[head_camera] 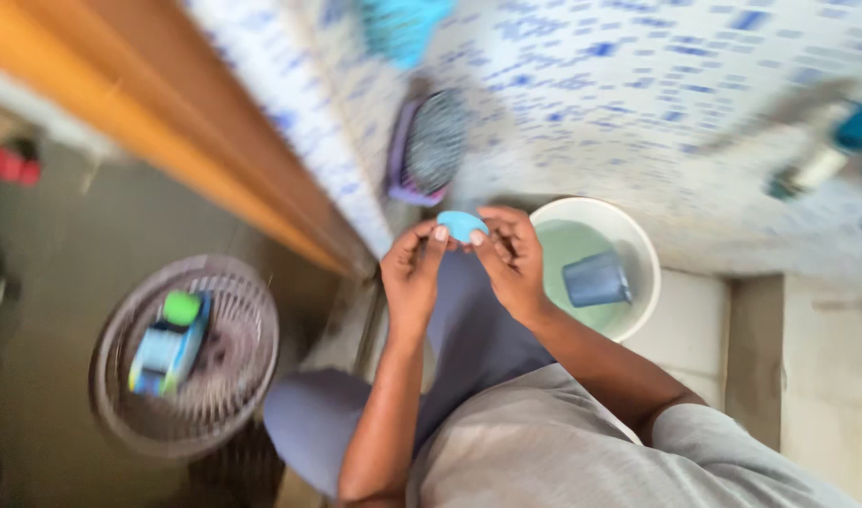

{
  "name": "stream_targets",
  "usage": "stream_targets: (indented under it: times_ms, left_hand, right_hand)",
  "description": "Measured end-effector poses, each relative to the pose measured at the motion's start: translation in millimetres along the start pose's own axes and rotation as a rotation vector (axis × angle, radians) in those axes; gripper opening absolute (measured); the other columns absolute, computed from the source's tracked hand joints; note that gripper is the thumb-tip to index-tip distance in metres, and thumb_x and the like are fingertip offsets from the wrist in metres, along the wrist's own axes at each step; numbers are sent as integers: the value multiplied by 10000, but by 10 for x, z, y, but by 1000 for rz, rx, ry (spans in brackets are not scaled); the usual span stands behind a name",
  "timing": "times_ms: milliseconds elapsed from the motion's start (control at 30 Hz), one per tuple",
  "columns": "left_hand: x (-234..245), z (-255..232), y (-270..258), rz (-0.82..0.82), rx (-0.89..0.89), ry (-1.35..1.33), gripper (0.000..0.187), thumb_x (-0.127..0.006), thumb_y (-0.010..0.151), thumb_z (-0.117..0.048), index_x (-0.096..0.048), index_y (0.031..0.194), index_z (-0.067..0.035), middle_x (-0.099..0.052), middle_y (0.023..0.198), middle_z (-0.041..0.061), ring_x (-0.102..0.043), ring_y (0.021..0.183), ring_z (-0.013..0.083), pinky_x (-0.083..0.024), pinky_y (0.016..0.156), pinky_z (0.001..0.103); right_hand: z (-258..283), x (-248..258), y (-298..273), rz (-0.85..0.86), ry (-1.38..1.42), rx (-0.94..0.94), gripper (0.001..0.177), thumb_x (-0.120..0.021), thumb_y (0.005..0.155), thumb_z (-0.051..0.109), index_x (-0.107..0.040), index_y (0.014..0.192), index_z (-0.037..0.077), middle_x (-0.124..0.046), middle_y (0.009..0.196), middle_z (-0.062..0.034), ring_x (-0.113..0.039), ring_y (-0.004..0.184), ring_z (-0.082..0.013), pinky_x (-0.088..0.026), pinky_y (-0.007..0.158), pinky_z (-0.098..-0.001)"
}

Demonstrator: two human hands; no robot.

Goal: The person moves a white cup to a shelf, then picks up a blue pitcher and places it in a bucket. They then squat and organize various cleaning tools, including a sponge, scrubbers, and brushes, from a basket into a wall-mounted holder.

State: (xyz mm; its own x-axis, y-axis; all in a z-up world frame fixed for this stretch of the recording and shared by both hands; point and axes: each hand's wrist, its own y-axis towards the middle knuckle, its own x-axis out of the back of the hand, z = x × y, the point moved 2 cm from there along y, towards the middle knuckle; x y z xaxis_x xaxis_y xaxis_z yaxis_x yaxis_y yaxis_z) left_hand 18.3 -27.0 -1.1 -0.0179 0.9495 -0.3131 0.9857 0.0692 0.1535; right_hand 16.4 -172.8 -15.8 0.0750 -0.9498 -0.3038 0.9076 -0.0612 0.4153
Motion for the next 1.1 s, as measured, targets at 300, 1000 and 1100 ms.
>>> stream_targets:
  times_ms: [300,1000,1100]
  left_hand:
    - [-1488,-191,23,728,-93,142,569,-666,1038,-156,-460,1562,-71,-677,1344,107,-689,1153,167,-527,1045,329]
    - [-3665,409,-890,1447,-287,51,870,-675,1005,-264,-161,1664,-21,-271,1706,265,-286,1608,383,-322,1277,414]
    - [-3750,497,-974,1468,-286,81,878,-685,989,-267,-172,1650,0,-276,1691,273,-284,1592,381,-319,1262,406]
  right_hand:
    - [844,1229,-189,-491,-373,344,278,-607,1071,-38,-505,1324,13,-640,1181,-85,-640,1035,-130,-553,894,-296]
    - [1939,3067,-694,-1329,-612,777,182,-655,1081,60,-620,1246,-9,-671,1098,-67,-638,914,-99,-557,819,-264]
    - [1944,3304,-743,-1377,-635,782,191,-657,1077,73,-640,1242,-21,-689,1105,-78,-655,938,-112,-565,837,-271]
